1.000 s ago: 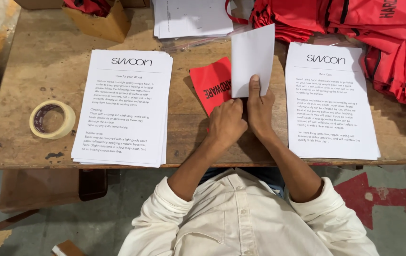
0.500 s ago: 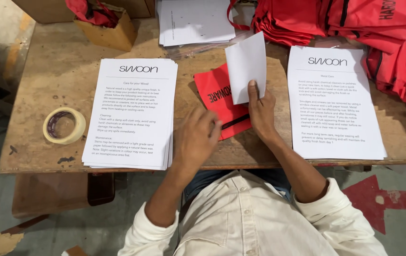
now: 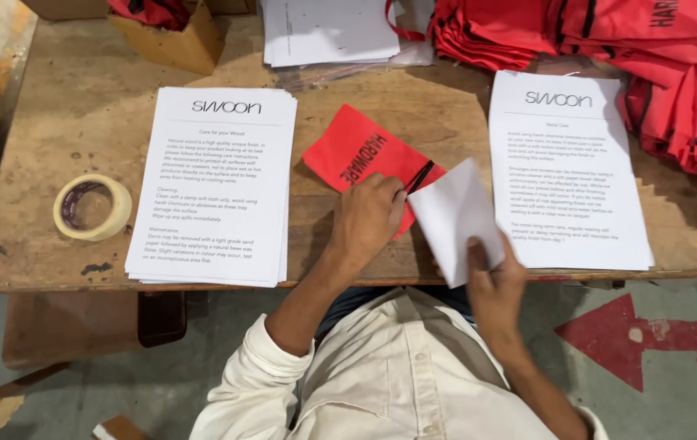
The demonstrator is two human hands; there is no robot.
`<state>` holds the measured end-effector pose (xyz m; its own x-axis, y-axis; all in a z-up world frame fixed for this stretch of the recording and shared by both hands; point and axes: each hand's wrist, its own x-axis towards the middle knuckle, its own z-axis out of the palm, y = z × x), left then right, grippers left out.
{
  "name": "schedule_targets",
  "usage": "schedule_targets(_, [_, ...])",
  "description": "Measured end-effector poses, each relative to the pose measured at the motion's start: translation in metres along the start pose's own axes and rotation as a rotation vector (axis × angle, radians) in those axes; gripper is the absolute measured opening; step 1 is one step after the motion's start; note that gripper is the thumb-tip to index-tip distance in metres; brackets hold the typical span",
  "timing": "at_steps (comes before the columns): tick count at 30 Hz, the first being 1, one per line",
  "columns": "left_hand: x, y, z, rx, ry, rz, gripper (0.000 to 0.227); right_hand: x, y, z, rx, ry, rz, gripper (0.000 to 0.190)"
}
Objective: Folding product instruction sheets and placing them inside red fabric pouches.
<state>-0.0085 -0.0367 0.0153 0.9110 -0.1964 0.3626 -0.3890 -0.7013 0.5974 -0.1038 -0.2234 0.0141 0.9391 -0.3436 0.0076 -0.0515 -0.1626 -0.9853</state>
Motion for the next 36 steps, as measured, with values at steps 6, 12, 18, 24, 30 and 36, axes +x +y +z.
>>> schedule_targets(6, [0.004, 0.010, 0.000, -0.091, 0.006, -0.023, 0.011, 0.009, -0.004, 0.010, 0.301, -0.094, 0.179, 0.030])
schedule_targets(12, [0.019, 0.010, 0.009, -0.072, -0.060, -0.045, 0.018, 0.011, 0.020, 0.006, -0.072, -0.179, -0.186, 0.027])
schedule_targets(18, [0.037, 0.008, 0.022, -0.009, 0.024, 0.041, 0.012, 0.013, 0.001, 0.009, 0.077, -0.222, 0.161, 0.039])
schedule_targets(24, [0.030, 0.018, 0.005, -0.224, 0.164, 0.228, 0.018, 0.019, 0.010, 0.008, 0.125, -0.288, 0.173, 0.045])
schedule_targets(30, [0.012, 0.019, 0.005, -0.011, 0.080, 0.393, 0.029, 0.030, 0.023, 0.009, 0.346, -0.204, 0.183, 0.035])
schedule_targets(36, [0.001, 0.021, -0.002, -0.123, 0.127, 0.283, 0.025, 0.028, 0.000, 0.011, 0.462, -0.219, 0.243, 0.034])
